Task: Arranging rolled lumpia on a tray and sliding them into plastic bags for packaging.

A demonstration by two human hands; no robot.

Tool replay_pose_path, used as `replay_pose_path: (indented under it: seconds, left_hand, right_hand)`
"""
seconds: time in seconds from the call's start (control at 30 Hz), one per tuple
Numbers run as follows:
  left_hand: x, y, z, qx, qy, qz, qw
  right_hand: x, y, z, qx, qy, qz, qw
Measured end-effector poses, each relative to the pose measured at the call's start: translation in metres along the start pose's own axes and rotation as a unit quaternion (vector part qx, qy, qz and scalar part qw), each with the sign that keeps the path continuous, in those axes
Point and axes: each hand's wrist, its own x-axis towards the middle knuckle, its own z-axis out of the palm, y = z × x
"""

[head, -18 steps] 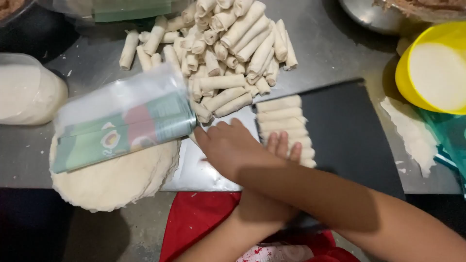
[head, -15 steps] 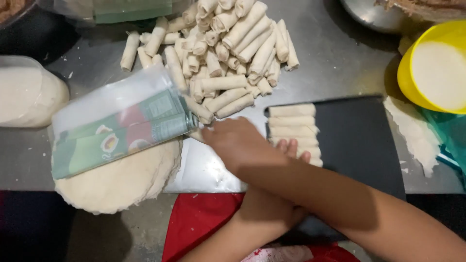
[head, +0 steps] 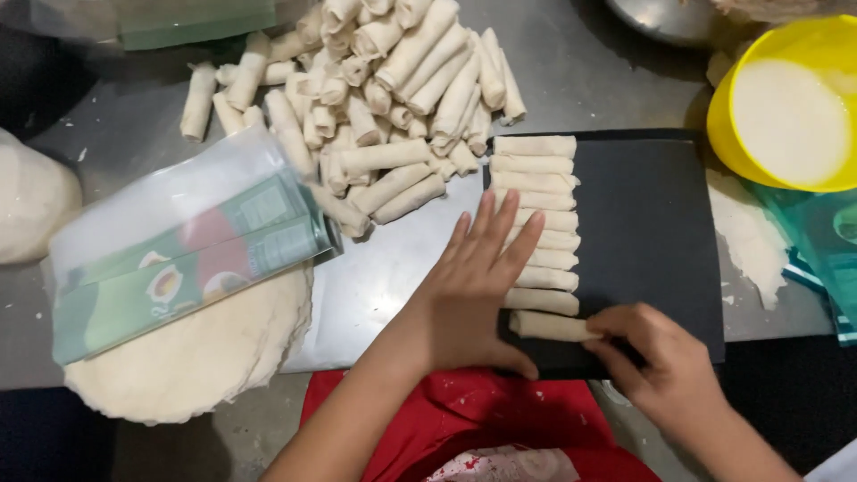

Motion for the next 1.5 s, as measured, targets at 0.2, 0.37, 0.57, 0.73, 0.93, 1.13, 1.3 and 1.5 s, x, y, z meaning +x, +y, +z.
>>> replay_pose_path:
  seconds: [0.2,0.37,0.57,0.73,0.93,1.13,1.3,1.5]
  left_hand:
    - [-0.005,0.003,0.016,0.088,0.081,0.023,0.993]
    - [-0.007,0.006,0.012,0.071,0.093,0.033,0.993]
    - [-0.005,-0.011,0.038,0.069,0.170,0.074,0.980]
    - [-0.010,-0.019,0.053,0.078,0.195,0.051,0.976]
    - [-0.018,0.020,-0.002,0.008,0.087,0.011,0.996]
    - [-0.019,0.050,0.021,-0.384,0.198,-0.019,0.902]
    - [-0.012,0.064,0.041,-0.360,0.262,-0.075,0.892]
    - [-0.013,0.038,0.028,0.122,0.065,-0.024,0.990]
  right_hand:
    - [0.053,-0.013,-0.005,-0.084,-0.100,-0.165,0.978]
    - [0.148,-0.063,-0.036,-0.156,-0.227,-0.156,0.949]
    - [0.265,-0.082,0.094,-0.127,-0.005,-0.269,0.955]
    - [0.244,-0.076,0.083,-0.218,0.089,-0.310,0.921]
    - [0.085,-0.018,-0.016,0.047,-0.011,-0.086,0.995]
    - [-0.008,-0.008,-0.010,0.031,-0.060,-0.037,0.997]
    - [0.001,-0.015,0.022,0.007,0.039,-0.121,0.992]
    - [0.087,-0.047,-0.045,0.010,-0.088,-0.189,0.978]
